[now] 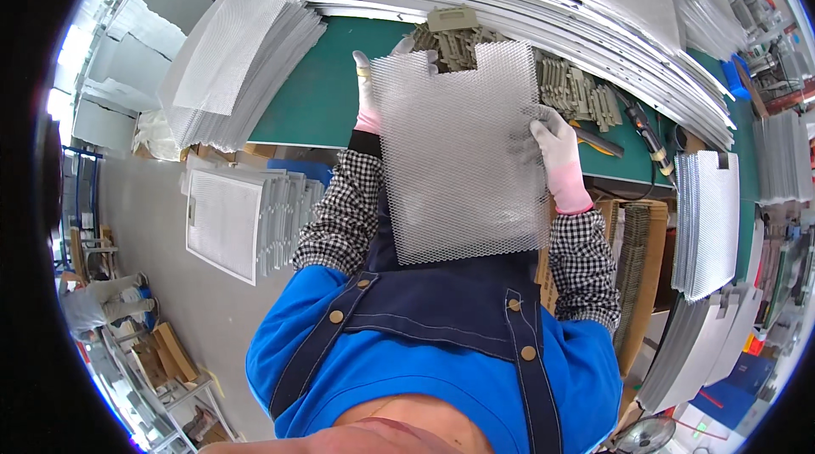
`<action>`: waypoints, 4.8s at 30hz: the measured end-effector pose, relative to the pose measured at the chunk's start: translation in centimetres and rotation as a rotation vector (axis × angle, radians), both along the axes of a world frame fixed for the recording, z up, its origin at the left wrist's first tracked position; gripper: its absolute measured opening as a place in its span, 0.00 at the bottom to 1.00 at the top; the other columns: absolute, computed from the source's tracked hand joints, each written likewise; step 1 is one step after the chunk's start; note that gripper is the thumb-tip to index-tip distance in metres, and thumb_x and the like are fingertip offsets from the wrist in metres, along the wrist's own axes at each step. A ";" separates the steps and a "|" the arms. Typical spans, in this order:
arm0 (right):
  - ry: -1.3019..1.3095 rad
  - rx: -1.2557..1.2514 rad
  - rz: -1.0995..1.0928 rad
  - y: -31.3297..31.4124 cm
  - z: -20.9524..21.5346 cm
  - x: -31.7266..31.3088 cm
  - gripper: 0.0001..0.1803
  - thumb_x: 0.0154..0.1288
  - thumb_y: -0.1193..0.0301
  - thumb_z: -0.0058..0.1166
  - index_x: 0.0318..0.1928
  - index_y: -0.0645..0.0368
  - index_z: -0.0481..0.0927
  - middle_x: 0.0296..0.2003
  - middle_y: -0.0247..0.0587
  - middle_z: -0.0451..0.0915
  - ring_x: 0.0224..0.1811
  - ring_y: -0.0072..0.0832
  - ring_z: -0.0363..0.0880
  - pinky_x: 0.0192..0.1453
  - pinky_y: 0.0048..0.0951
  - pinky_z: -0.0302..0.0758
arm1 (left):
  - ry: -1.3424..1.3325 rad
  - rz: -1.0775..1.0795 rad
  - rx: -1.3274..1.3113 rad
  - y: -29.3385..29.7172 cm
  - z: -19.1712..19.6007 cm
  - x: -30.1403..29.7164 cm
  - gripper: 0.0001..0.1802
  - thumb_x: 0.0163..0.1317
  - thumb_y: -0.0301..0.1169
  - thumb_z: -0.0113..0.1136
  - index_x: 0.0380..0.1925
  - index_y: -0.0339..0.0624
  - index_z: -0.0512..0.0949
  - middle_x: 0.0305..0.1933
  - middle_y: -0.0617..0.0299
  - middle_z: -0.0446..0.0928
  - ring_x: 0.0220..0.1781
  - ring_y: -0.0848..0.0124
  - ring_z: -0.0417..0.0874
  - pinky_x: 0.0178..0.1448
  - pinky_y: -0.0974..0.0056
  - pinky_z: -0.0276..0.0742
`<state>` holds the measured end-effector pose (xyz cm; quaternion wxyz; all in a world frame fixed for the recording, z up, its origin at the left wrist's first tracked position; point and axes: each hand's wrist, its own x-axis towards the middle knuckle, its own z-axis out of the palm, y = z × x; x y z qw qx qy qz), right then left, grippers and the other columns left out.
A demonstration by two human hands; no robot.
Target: The person assembles air filters by hand at a workbench. They pick up a mesh filter sheet, place a small cardboard insert onto it, and then fit a white plastic frame around the mesh. The completed filter is placed into a white plastic casing, which is then set aside. The process is repeated for multiple units.
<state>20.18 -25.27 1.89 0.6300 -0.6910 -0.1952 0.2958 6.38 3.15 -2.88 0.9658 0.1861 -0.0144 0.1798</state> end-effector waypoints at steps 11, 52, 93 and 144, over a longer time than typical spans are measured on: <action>-0.374 -0.103 -0.042 -0.1 -2.1 1.8 0.26 0.71 0.72 0.56 0.66 0.70 0.73 0.53 0.50 0.83 0.55 0.32 0.82 0.64 0.31 0.75 | 0.064 0.087 0.050 -0.7 1.7 -0.2 0.56 0.57 0.80 0.52 0.66 0.40 0.69 0.61 0.40 0.75 0.56 0.53 0.81 0.58 0.45 0.85; -0.005 -0.073 0.269 -2.3 -3.1 0.3 0.29 0.66 0.78 0.62 0.66 0.68 0.70 0.57 0.38 0.79 0.59 0.26 0.77 0.67 0.33 0.73 | 0.049 0.528 0.459 5.9 7.8 -7.4 0.39 0.73 0.58 0.55 0.68 0.36 0.70 0.70 0.49 0.73 0.68 0.59 0.76 0.69 0.54 0.76; -0.723 -0.957 -0.175 -8.5 -0.1 15.6 0.27 0.73 0.51 0.51 0.60 0.58 0.78 0.51 0.59 0.85 0.56 0.52 0.83 0.61 0.47 0.78 | 0.144 -0.132 0.371 -6.3 5.1 -4.2 0.62 0.51 0.59 0.76 0.75 0.31 0.57 0.65 0.35 0.72 0.62 0.54 0.79 0.68 0.48 0.76; -0.506 -0.530 0.734 5.4 15.9 1.8 0.26 0.79 0.68 0.46 0.72 0.66 0.65 0.37 0.52 0.84 0.29 0.29 0.88 0.33 0.30 0.84 | 0.704 0.096 2.104 -4.9 14.0 -0.8 0.22 0.55 0.47 0.74 0.40 0.41 0.84 0.38 0.50 0.85 0.45 0.51 0.87 0.50 0.52 0.81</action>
